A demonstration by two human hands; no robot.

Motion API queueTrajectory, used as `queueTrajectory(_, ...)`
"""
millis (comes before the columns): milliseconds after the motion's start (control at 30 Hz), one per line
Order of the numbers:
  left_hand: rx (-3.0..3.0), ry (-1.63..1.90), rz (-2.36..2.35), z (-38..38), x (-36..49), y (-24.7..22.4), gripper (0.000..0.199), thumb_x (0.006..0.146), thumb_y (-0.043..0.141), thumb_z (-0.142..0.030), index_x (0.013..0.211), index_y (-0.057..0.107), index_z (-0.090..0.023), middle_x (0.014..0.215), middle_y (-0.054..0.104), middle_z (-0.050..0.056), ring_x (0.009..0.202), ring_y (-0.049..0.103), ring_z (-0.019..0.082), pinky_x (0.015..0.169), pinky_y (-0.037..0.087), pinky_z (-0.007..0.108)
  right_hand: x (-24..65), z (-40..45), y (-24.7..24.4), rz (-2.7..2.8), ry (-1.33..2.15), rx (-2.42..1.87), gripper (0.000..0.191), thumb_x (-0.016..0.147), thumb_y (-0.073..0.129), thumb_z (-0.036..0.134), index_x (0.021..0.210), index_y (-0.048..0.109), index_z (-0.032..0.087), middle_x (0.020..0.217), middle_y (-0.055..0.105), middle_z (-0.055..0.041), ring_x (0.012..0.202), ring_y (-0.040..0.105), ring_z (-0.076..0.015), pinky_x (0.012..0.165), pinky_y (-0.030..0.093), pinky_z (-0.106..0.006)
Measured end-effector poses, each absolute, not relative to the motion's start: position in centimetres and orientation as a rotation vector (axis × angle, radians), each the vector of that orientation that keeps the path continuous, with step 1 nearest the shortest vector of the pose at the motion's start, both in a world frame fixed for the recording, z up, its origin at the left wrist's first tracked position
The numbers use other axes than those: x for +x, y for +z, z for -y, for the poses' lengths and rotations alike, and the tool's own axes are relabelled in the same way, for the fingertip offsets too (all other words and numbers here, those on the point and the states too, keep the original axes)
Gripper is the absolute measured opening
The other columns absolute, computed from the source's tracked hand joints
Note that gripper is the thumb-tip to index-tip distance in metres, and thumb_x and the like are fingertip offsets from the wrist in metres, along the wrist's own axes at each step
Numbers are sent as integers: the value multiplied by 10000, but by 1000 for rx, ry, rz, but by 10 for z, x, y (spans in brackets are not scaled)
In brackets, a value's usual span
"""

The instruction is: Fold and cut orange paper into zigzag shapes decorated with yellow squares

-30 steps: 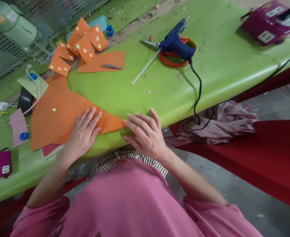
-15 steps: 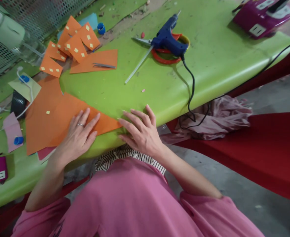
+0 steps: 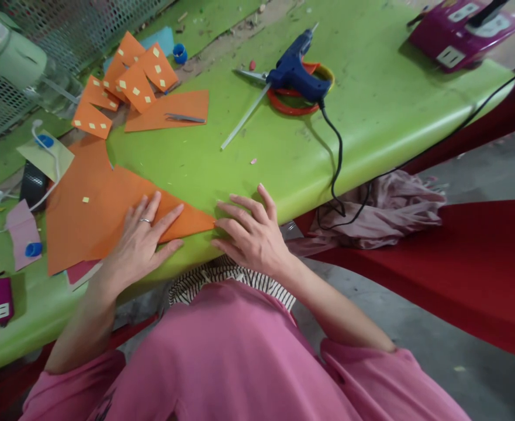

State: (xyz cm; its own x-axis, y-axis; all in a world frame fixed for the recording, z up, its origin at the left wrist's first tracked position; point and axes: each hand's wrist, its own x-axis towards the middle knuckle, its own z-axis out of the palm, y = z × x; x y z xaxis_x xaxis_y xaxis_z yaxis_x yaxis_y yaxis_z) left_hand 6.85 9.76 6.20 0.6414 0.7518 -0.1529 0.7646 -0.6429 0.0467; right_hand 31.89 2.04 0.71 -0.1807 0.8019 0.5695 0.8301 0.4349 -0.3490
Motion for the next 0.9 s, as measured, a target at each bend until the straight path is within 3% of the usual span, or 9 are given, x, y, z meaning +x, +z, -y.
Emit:
queueTrajectory(133,2822,-139,-1314,-95,71,56,658,992,435,-538,1569,347,-233,1661,225,211,1509,237,474,1157,257,697,321,-33,15,1959,48,-1398,371,926,655,407,1259,598,254,1261,721,-49,1258,578,-264,1227,273,-556)
queueTrajectory(233,2833,-111,-1326,-95,71,54,653,999,403,-548,1570,344,-237,1663,239,193,1511,245,461,1157,267,690,324,-46,24,2006,92,-1372,483,927,642,451,1352,564,235,1316,693,-78,1292,552,-283,1210,289,-563)
queueTrajectory(367,2796,-128,-1314,-96,69,56,599,1025,317,-535,1566,348,-279,1674,237,150,1524,233,435,1165,260,685,317,-55,38,2156,134,-1221,545,917,585,607,1327,607,249,1340,686,-65,1295,558,-293,1222,222,-606)
queueTrajectory(467,2736,-122,-1322,-100,67,58,587,1053,197,-474,1577,321,-239,1668,263,130,1534,248,374,1194,252,645,299,-57,41,2206,71,-1208,521,972,518,564,1358,589,222,1340,686,-84,1248,594,-274,1224,194,-619)
queueTrajectory(567,2661,-126,-1385,-105,66,59,598,1058,155,-438,1576,311,-181,1655,300,114,1536,265,321,1216,263,594,278,-57,38,2195,8,-1344,534,996,484,523,1379,567,161,1349,670,-143,1218,599,-292,1198,246,-618)
queueTrajectory(667,2648,-141,-1383,-108,65,59,595,1057,186,-444,1566,334,-171,1659,290,117,1527,289,319,1216,279,572,269,-53,34,2179,-8,-1421,465,1011,478,460,1354,581,162,1288,701,-131,1138,618,-278,1185,274,-585)
queueTrajectory(800,2680,-121,-1350,-108,63,56,586,1056,210,-448,1571,325,-192,1671,254,126,1528,283,330,1217,260,577,276,-40,29,1979,-35,-1638,563,964,534,532,1365,554,137,1276,685,-154,1136,577,-307,1124,332,-548)
queueTrajectory(900,2687,-82,-1358,-105,63,52,591,1054,207,-455,1579,304,-203,1674,244,129,1539,250,331,1221,216,601,284,-33,26,1886,26,-1720,475,938,576,538,1257,617,187,1204,697,-130,1119,550,-315,1053,382,-526)
